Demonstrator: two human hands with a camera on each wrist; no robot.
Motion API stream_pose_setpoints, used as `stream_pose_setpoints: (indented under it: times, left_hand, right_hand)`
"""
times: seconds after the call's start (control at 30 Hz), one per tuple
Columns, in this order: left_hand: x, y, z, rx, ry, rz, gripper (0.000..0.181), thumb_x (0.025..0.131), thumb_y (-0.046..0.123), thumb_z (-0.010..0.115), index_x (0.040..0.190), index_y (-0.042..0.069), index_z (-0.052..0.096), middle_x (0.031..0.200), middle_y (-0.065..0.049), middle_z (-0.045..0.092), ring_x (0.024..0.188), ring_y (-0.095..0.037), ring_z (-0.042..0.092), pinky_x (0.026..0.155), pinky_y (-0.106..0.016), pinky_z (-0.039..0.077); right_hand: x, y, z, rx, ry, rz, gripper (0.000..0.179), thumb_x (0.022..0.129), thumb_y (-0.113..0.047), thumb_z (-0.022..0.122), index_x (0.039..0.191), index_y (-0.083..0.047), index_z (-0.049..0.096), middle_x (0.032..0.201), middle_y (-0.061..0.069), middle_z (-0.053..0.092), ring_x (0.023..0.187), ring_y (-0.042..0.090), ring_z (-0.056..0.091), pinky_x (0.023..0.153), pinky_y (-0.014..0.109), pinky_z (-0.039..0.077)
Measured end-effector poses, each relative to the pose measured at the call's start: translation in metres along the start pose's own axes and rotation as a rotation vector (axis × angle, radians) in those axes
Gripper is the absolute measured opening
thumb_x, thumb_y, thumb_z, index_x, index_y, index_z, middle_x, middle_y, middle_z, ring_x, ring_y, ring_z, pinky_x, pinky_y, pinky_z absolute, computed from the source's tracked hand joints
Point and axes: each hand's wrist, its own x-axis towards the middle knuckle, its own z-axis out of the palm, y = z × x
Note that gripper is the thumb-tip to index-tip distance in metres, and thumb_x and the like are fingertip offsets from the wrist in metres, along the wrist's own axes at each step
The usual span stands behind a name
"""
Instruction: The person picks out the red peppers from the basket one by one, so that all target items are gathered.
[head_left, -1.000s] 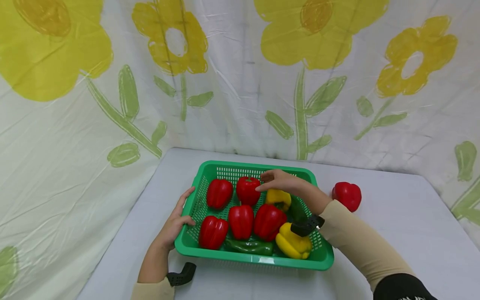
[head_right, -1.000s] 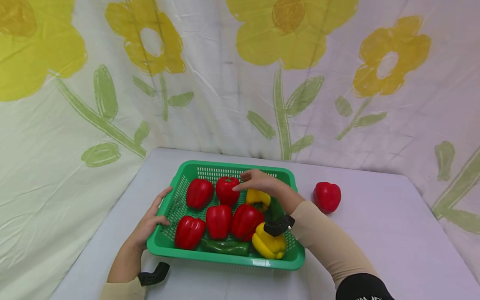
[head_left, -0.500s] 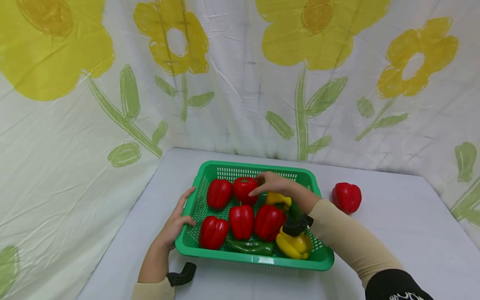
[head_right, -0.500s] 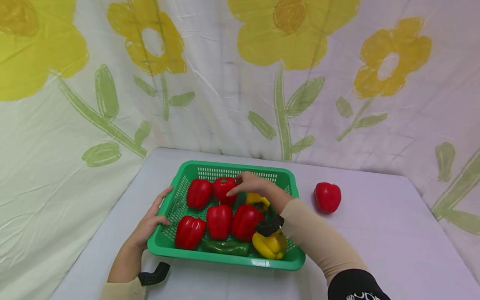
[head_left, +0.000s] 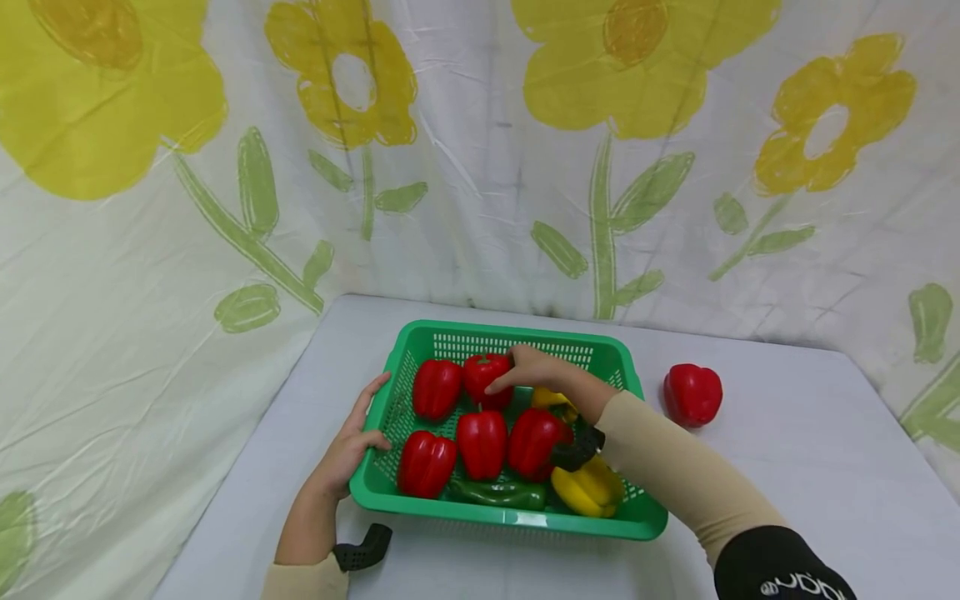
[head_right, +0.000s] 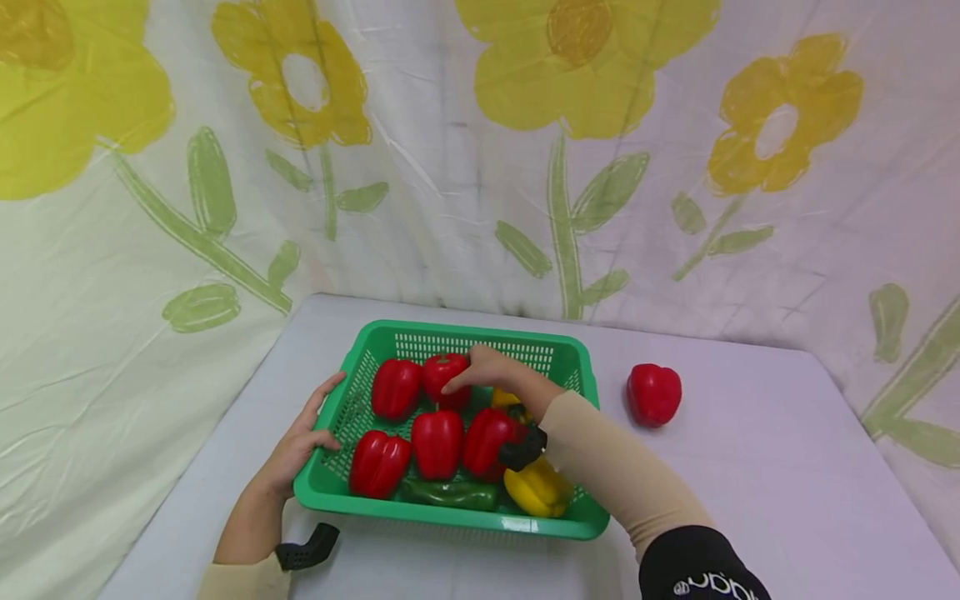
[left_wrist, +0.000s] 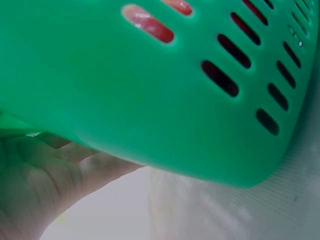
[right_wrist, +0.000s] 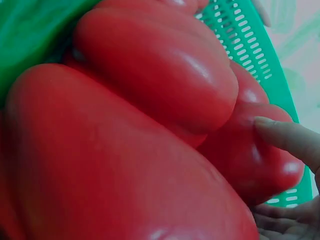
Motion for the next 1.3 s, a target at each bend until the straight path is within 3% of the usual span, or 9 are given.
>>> stream_pose_setpoints:
  times: [0.23, 0.43, 0.57, 0.77, 0.9, 1.1, 1.3]
  left_hand:
    - [-0.001, 0.0, 0.0, 0.001, -0.002, 0.005, 0.088, 0.072, -0.01, 0.038, 0.148, 0.028, 0.013, 0.155, -0.009, 0.006, 0.136, -0.038, 0.019, 0.095, -0.043, 0.039]
    - [0.0, -0.001, -0.001, -0.005, 0.0, 0.001, 0.088, 0.072, -0.01, 0.038, 0.148, 0.027, 0.013, 0.155, -0.009, 0.006, 0.135, -0.039, 0.019, 0.095, -0.042, 0.039]
    - [0.002, -0.002, -0.001, -0.007, 0.01, -0.001, 0.088, 0.072, -0.01, 0.038, 0.147, 0.029, 0.014, 0.155, -0.008, 0.007, 0.136, -0.038, 0.02, 0.096, -0.042, 0.038]
    - [0.001, -0.001, -0.001, -0.001, 0.015, -0.005, 0.088, 0.072, -0.01, 0.039, 0.147, 0.029, 0.015, 0.155, -0.007, 0.007, 0.136, -0.039, 0.019, 0.095, -0.043, 0.038]
    - [0.001, -0.001, -0.001, 0.001, 0.003, 0.004, 0.088, 0.071, -0.01, 0.039, 0.148, 0.027, 0.014, 0.155, -0.01, 0.005, 0.136, -0.04, 0.018, 0.095, -0.044, 0.038]
    - [0.001, -0.001, -0.001, -0.008, 0.011, 0.0, 0.089, 0.071, -0.011, 0.038, 0.147, 0.029, 0.014, 0.155, -0.008, 0.007, 0.136, -0.038, 0.019, 0.096, -0.044, 0.038]
    - [0.002, -0.002, 0.0, -0.012, 0.015, -0.002, 0.089, 0.071, -0.01, 0.038, 0.147, 0.029, 0.014, 0.154, -0.007, 0.008, 0.136, -0.038, 0.02, 0.096, -0.044, 0.039]
  right_hand:
    - [0.001, -0.004, 0.003, -0.036, -0.031, 0.015, 0.047, 0.073, -0.032, 0.075, 0.106, -0.003, 0.058, 0.099, 0.006, 0.06, 0.086, 0.018, 0.051, 0.084, 0.036, 0.046]
    - [0.004, -0.004, 0.006, -0.025, -0.107, -0.034, 0.03, 0.074, -0.031, 0.074, 0.089, -0.009, 0.059, 0.075, -0.002, 0.053, 0.075, 0.018, 0.047, 0.071, 0.033, 0.04]
    - [0.007, -0.006, 0.006, -0.03, -0.169, -0.07, 0.021, 0.076, -0.029, 0.072, 0.083, -0.012, 0.061, 0.067, -0.005, 0.051, 0.071, 0.017, 0.046, 0.07, 0.033, 0.039]
    - [0.009, -0.008, 0.005, -0.025, -0.214, -0.087, 0.029, 0.077, -0.027, 0.071, 0.099, -0.011, 0.061, 0.08, -0.004, 0.058, 0.077, 0.013, 0.049, 0.079, 0.034, 0.043]
    - [0.01, -0.007, 0.006, 0.04, -0.217, -0.075, 0.036, 0.076, -0.024, 0.072, 0.107, -0.011, 0.058, 0.094, -0.001, 0.063, 0.086, 0.014, 0.053, 0.084, 0.031, 0.046]
    - [0.015, -0.002, 0.011, 0.194, -0.19, -0.044, 0.044, 0.073, -0.017, 0.075, 0.113, -0.01, 0.058, 0.105, 0.002, 0.065, 0.093, 0.015, 0.057, 0.09, 0.032, 0.046]
    - [0.017, 0.003, 0.013, 0.226, -0.174, -0.04, 0.045, 0.072, -0.017, 0.076, 0.113, -0.011, 0.058, 0.105, 0.002, 0.065, 0.094, 0.016, 0.057, 0.088, 0.03, 0.047]
